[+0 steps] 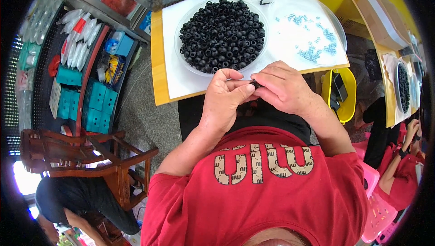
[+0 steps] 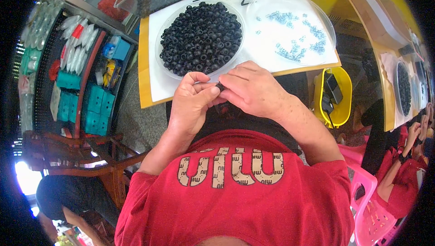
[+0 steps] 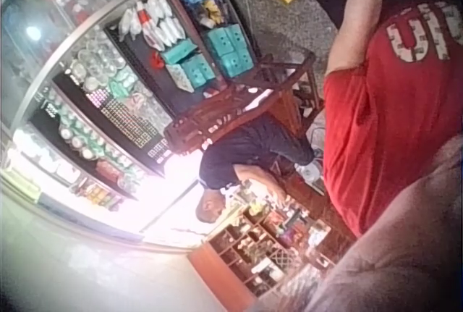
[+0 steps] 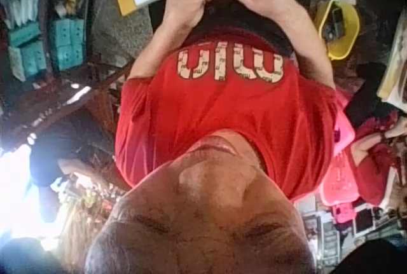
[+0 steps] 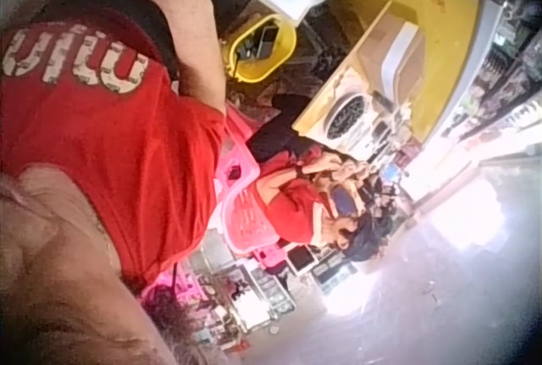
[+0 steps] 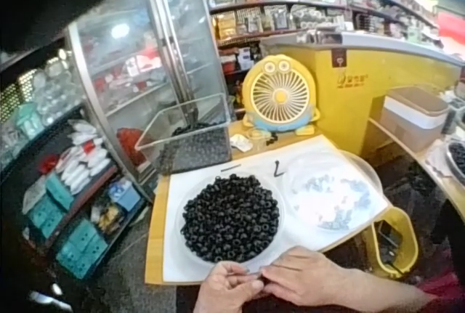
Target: The person assembles small black rubber rings with tiny light-blue plastic inserts by hand, fitting the inserts into the rings.
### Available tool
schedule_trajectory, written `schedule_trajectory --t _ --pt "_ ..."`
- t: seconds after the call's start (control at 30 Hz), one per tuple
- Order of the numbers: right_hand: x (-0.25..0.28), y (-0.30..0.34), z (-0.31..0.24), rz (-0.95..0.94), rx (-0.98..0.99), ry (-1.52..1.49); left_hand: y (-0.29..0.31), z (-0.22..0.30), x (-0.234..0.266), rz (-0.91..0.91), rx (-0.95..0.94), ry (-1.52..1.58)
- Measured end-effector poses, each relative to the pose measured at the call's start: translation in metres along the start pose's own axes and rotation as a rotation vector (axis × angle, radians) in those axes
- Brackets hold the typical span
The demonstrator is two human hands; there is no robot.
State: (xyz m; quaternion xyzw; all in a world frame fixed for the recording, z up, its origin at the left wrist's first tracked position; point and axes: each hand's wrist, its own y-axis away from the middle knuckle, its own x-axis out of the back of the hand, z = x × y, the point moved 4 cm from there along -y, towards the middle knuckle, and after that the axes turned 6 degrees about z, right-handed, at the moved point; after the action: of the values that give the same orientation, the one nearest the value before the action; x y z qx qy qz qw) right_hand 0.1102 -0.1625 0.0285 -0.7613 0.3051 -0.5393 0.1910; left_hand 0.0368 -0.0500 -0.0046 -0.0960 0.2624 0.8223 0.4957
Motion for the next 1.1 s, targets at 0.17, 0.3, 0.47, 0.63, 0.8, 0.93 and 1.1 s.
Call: schedule_trajectory --t 0.17,0.3,0.47,0.63,0.8,0.93,1.1 --pt "0.000 0.003 0.001 0.044 0.048 -0.108 0.002 0.001 -0.001 -0.053 0.045 0.058" --pt "-0.002 0.003 0.001 0.010 0.043 -0.128 0.000 -0.001 0.000 -0.072 0.023 -0.004" --pt "0.001 0.006 0.010 0.024 -0.065 -0.174 -0.001 0.002 -0.005 -0.080 0.052 -0.008" --pt "-0.004 0.013 0.015 0.008 -0.164 -0.341 -0.003 0.000 0.000 -0.124 0.037 -0.046" --pt "-0.006 0.012 0.020 -0.004 -0.295 -0.466 -0.001 0.002 -0.002 -0.101 -0.058 -0.295" --pt "-0.006 0.011 0.021 -0.067 -0.303 -0.482 0.001 0.004 -0.003 -0.111 -0.090 -0.393" --pt "-0.008 0.013 0.023 -0.107 -0.345 -0.541 0.002 0.004 -0.001 -0.127 -0.101 -0.441"
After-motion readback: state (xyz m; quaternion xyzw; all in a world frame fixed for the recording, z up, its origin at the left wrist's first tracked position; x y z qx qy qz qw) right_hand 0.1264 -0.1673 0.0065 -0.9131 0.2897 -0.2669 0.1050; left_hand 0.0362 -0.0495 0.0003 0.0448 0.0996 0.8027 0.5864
